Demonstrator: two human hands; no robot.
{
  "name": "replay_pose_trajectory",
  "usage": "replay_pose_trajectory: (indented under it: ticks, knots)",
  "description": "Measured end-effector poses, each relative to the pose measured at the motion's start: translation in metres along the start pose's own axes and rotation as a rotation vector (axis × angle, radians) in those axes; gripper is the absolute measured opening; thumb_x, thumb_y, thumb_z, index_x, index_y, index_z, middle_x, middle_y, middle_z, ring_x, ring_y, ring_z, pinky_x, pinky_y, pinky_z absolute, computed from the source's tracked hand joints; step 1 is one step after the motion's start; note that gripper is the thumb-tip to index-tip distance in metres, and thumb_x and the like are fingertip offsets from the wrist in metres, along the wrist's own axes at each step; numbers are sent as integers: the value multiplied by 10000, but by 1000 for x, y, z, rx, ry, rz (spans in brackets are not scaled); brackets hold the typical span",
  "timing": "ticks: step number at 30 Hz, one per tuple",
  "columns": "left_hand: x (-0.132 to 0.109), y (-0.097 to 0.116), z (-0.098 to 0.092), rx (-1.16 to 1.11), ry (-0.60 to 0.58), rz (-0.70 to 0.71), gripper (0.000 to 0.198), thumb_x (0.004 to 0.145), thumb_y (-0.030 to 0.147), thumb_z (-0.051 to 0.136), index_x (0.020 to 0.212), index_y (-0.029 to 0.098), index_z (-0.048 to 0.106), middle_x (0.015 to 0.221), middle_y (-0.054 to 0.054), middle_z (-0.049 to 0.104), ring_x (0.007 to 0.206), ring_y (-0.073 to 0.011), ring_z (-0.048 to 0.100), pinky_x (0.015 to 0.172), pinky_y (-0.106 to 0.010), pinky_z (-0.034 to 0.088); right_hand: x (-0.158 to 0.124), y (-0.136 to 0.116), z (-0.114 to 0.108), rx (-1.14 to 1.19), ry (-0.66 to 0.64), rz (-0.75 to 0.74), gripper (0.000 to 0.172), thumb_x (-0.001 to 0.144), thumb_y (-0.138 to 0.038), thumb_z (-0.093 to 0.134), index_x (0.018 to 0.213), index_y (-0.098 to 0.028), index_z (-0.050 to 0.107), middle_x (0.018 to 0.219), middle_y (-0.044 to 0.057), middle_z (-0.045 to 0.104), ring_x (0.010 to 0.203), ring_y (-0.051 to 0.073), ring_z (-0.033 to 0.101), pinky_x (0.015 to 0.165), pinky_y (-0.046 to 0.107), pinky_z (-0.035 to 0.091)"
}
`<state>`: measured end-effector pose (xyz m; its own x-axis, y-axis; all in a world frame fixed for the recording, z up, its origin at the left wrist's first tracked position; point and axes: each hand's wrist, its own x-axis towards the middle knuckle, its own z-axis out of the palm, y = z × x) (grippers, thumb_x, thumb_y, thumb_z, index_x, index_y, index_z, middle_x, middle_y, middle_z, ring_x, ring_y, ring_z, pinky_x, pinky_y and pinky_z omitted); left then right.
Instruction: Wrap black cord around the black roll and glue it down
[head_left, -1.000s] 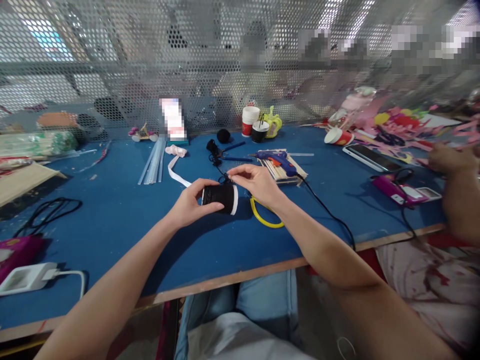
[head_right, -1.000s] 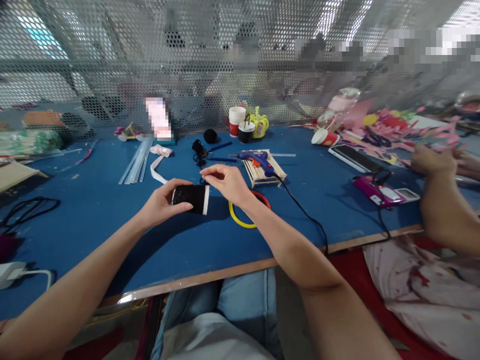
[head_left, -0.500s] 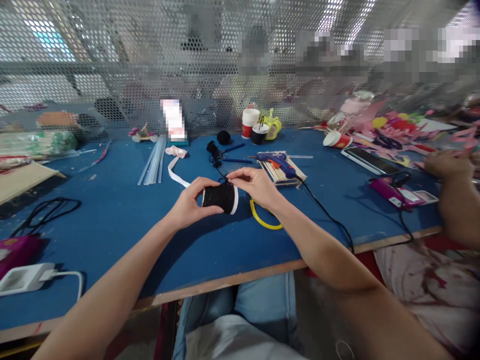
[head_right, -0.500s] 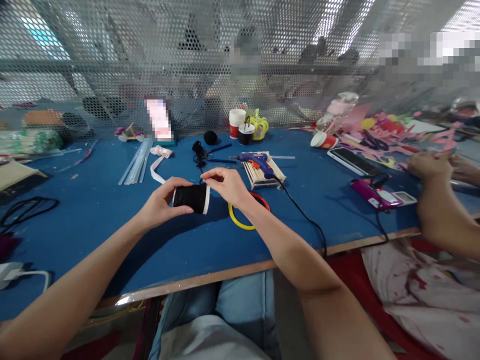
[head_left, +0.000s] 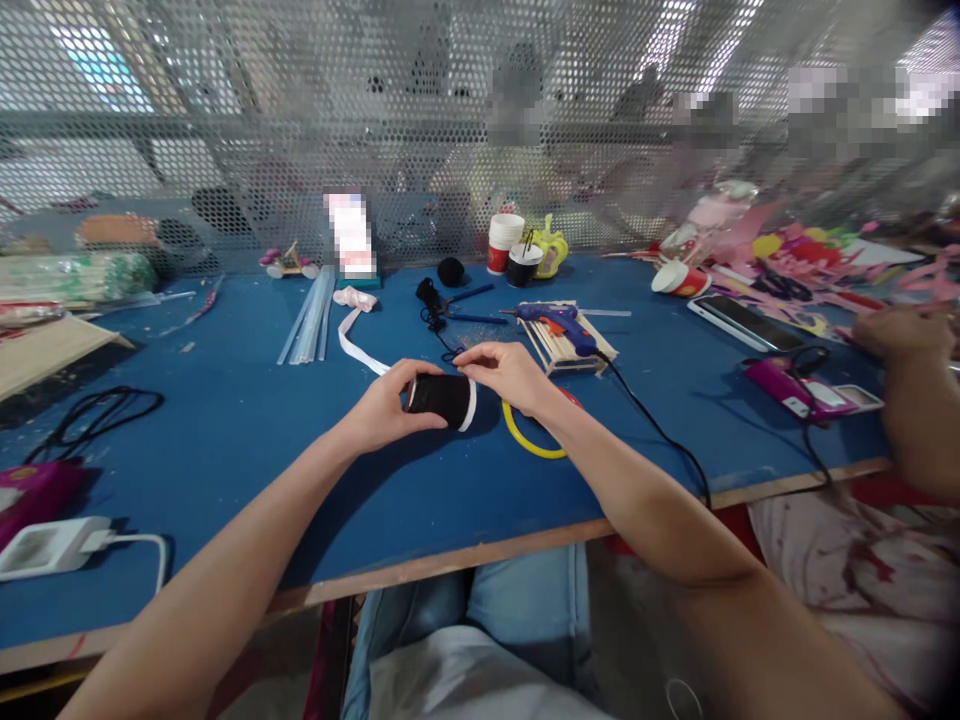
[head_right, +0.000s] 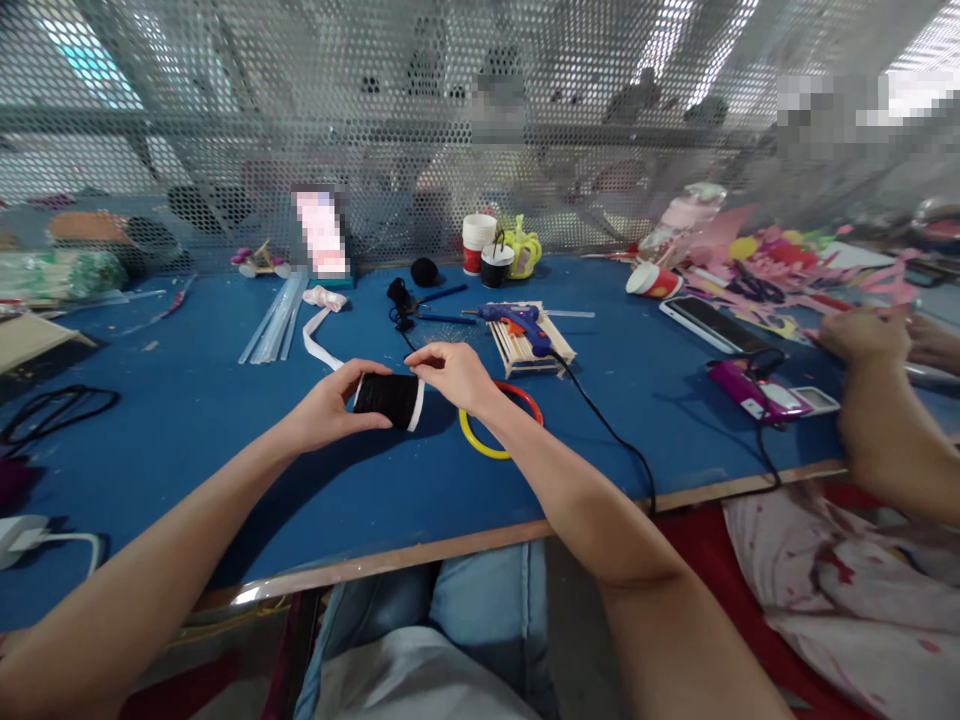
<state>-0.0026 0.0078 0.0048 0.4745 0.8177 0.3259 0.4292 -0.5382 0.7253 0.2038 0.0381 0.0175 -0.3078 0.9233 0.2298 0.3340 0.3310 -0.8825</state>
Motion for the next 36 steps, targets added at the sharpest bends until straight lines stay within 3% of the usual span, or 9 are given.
replay_pose_trajectory:
  ticks: [18, 36]
  knots:
    - [3, 5, -5, 31, -52, -11, 563, 662, 370, 694, 1156, 187, 495, 1100, -93, 530, 994, -230, 542, 848, -370, 438, 2, 7, -1, 108, -21, 54, 162, 695, -210, 633, 849, -181, 673, 835, 50, 689, 812, 159, 635, 826, 347, 466]
    - [2, 8, -9, 95, -101, 34, 538, 633, 360, 714, 1102, 201, 501, 1076, -79, 536, 1005, -239, 527, 870, -385, 415, 1, 6, 3, 57, -60, 33, 137, 695, -200, 619, 820, -194, 676, 824, 36, 685, 791, 158, 629, 793, 335, 470]
